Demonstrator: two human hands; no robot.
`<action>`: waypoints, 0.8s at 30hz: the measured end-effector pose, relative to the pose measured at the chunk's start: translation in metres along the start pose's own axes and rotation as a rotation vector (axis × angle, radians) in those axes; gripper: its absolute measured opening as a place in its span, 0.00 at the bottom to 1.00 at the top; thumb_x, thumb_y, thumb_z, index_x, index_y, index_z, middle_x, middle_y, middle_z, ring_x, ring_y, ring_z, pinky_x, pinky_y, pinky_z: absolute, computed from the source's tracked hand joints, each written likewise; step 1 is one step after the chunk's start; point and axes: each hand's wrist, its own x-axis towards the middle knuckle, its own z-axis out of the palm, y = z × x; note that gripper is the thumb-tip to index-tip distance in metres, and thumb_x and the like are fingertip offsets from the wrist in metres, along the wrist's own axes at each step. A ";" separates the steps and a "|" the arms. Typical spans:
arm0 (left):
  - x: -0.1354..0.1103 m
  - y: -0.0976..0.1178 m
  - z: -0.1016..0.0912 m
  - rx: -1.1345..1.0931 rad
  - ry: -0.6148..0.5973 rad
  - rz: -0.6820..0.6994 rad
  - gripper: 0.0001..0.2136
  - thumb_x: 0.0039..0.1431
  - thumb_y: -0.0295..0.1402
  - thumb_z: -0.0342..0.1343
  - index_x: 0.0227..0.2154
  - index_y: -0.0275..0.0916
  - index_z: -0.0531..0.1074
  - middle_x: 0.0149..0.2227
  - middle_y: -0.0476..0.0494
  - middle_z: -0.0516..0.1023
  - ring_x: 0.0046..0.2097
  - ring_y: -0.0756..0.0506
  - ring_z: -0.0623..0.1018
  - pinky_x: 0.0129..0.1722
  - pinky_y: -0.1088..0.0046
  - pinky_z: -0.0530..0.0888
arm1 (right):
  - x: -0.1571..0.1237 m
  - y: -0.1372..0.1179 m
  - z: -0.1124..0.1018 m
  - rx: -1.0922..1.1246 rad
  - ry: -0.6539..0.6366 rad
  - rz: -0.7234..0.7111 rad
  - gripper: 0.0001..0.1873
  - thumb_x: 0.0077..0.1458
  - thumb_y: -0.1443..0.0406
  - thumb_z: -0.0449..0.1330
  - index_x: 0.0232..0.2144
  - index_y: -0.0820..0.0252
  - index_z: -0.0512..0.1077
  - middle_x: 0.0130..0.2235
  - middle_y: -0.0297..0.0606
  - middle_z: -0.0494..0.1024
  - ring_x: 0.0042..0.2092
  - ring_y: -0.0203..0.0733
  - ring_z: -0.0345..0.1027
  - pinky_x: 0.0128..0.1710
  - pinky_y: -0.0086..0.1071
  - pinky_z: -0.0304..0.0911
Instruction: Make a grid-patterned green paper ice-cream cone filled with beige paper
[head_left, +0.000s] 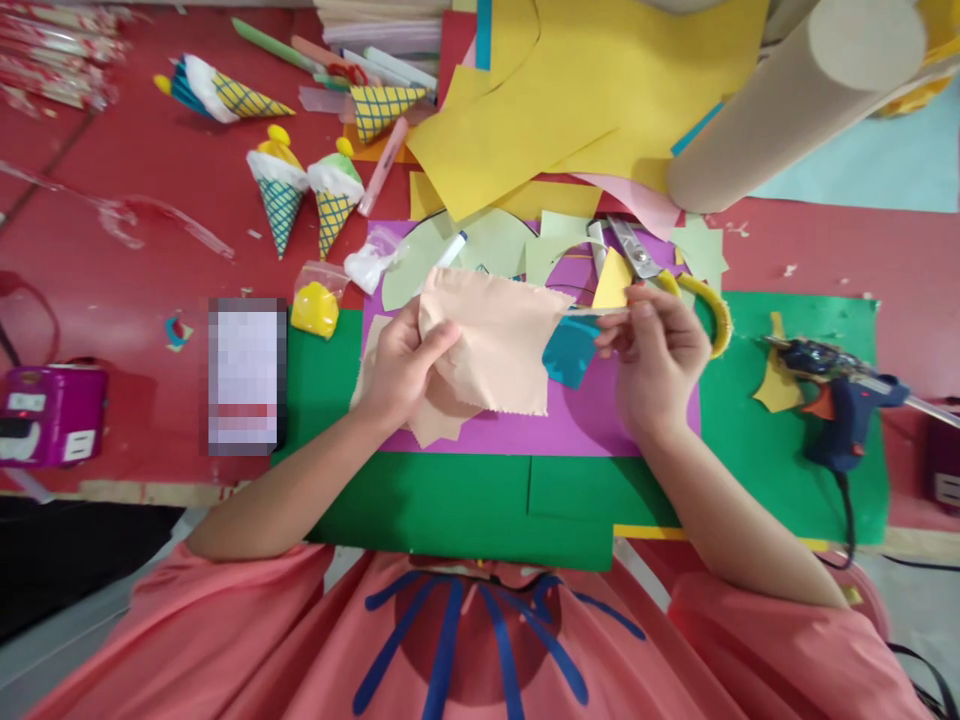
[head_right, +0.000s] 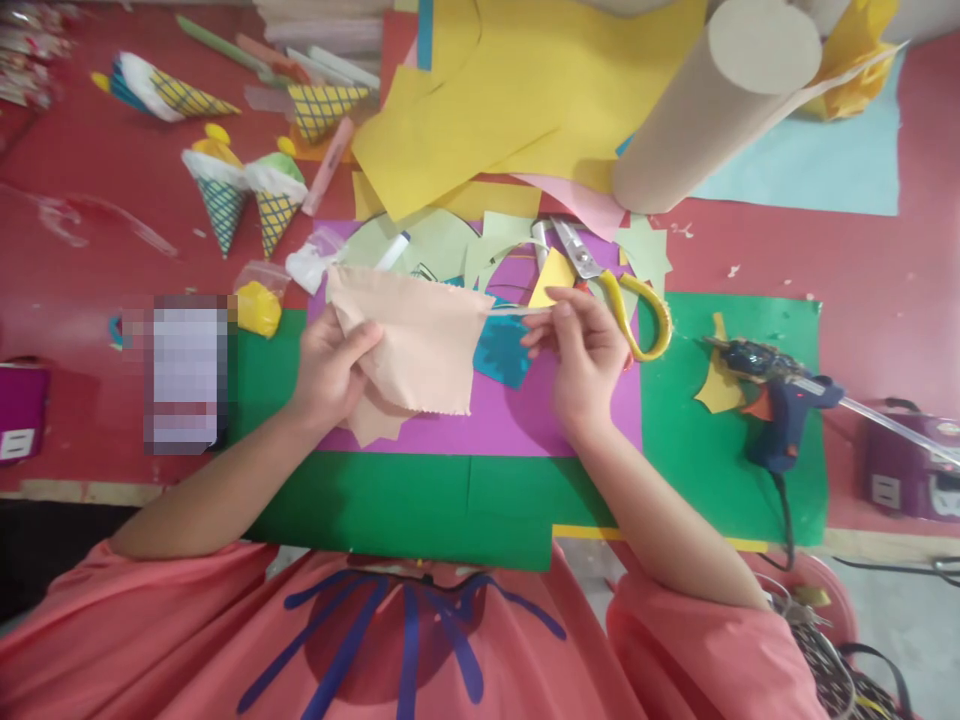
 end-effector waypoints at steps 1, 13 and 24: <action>0.000 0.001 0.002 -0.058 0.009 -0.032 0.14 0.56 0.42 0.60 0.43 0.42 0.73 0.40 0.46 0.79 0.43 0.45 0.80 0.44 0.70 0.78 | 0.003 -0.001 -0.002 0.010 0.060 -0.051 0.06 0.59 0.62 0.58 0.37 0.54 0.74 0.28 0.30 0.79 0.24 0.31 0.70 0.22 0.26 0.64; -0.004 0.014 0.010 -0.207 -0.084 -0.187 0.16 0.49 0.40 0.66 0.40 0.43 0.73 0.35 0.49 0.81 0.38 0.46 0.81 0.38 0.72 0.79 | 0.005 -0.010 -0.013 -0.280 0.032 -0.340 0.17 0.59 0.67 0.55 0.47 0.39 0.71 0.63 0.19 0.62 0.68 0.42 0.51 0.66 0.44 0.52; -0.012 0.014 0.006 0.070 -0.155 -0.132 0.18 0.56 0.46 0.61 0.46 0.43 0.72 0.41 0.46 0.80 0.42 0.45 0.81 0.38 0.73 0.78 | -0.020 -0.001 0.010 0.044 -0.496 0.410 0.19 0.49 0.58 0.68 0.43 0.55 0.71 0.39 0.35 0.81 0.39 0.40 0.76 0.40 0.35 0.73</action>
